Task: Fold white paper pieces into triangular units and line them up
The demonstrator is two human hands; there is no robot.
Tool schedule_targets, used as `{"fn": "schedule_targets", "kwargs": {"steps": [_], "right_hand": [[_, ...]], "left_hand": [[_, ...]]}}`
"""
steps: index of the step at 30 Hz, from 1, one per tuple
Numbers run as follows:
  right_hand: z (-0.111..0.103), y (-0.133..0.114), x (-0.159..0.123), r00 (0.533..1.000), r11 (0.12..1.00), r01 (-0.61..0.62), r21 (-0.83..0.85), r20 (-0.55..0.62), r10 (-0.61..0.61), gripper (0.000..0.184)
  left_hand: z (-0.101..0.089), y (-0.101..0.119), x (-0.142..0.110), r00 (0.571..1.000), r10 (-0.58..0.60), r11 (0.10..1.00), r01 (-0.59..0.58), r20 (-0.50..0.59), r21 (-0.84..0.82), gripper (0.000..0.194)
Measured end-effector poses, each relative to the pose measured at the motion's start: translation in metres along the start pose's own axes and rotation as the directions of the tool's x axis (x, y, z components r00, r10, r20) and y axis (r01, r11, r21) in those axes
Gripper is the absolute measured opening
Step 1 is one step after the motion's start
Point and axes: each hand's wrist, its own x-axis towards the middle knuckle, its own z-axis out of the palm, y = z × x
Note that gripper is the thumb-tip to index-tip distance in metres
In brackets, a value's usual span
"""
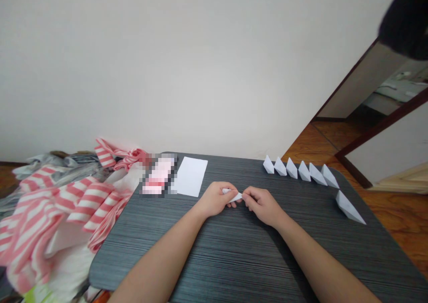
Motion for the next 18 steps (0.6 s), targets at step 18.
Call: {"fn": "schedule_targets", "kwargs": {"steps": [18], "right_hand": [[-0.005, 0.013, -0.004, 0.983, 0.983, -0.099, 0.157, -0.141, 0.121, 0.025]], "left_hand": [[-0.008, -0.006, 0.007, 0.981, 0.049, 0.998, -0.043, -0.189, 0.037, 0.027]]}}
